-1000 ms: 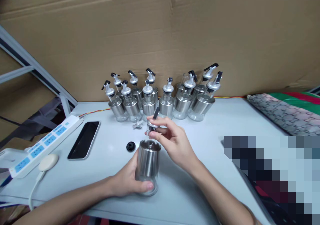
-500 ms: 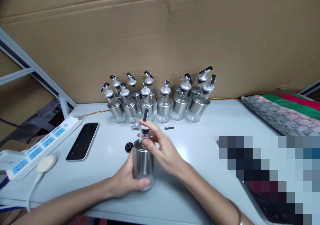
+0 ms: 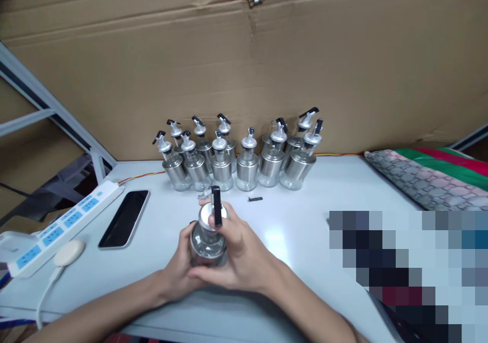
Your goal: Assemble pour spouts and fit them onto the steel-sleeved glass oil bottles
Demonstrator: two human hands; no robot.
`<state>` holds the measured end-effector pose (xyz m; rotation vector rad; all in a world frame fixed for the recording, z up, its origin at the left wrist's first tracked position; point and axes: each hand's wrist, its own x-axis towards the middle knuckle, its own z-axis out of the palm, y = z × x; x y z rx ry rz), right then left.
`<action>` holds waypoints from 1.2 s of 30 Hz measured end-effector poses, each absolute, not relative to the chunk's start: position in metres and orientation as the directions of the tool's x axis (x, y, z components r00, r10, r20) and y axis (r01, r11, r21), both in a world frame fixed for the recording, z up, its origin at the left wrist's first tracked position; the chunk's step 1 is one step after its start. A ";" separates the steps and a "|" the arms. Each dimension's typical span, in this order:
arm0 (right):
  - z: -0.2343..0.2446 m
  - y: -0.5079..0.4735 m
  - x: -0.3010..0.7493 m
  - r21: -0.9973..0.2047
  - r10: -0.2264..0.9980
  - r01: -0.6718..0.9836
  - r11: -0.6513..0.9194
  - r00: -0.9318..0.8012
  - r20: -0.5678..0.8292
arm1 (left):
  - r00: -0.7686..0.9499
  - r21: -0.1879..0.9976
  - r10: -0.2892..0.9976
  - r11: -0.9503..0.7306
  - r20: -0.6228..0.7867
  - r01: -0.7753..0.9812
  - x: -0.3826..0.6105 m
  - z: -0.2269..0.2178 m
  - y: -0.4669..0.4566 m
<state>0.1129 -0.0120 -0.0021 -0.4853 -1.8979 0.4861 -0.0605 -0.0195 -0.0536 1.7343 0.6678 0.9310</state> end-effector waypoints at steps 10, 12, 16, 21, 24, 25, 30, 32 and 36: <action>-0.004 -0.016 0.109 -0.516 0.552 0.212 0.830 -0.441 0.707 | 0.407 0.935 0.883 -0.320 0.235 0.154 -0.065 -0.053 -0.018; -0.004 -0.017 0.108 -0.526 0.563 0.211 0.824 -0.415 0.715 | 0.442 0.876 0.840 -0.437 0.315 0.206 -0.067 -0.050 -0.011; -0.005 -0.013 0.111 -0.494 0.564 0.295 0.818 -0.246 0.788 | 0.549 0.579 0.630 -0.761 0.549 0.293 -0.074 -0.039 0.010; -0.002 0.009 0.139 -0.457 0.549 0.606 0.651 0.040 0.835 | 0.627 0.330 0.647 -0.761 0.433 0.558 -0.083 -0.017 0.028; 0.001 0.029 0.159 -0.469 0.586 0.696 0.544 0.084 0.806 | 0.587 0.307 0.784 -0.620 0.202 0.722 -0.086 -0.009 0.033; 0.002 0.036 0.163 -0.474 0.608 0.711 0.519 0.083 0.790 | 0.583 0.308 0.800 -0.596 0.144 0.742 -0.086 -0.008 0.033; -0.008 0.064 0.168 -0.450 0.656 0.731 0.513 0.004 0.755 | 0.613 0.296 0.788 -0.601 0.060 0.743 -0.086 -0.012 0.033; -0.017 0.073 0.166 -0.427 0.666 0.743 0.515 -0.034 0.745 | 0.626 0.285 0.777 -0.617 0.071 0.733 -0.085 -0.013 0.033; -0.035 0.086 0.163 -0.423 0.689 0.737 0.527 -0.080 0.720 | 0.630 0.288 0.772 -0.624 0.084 0.726 -0.085 -0.014 0.033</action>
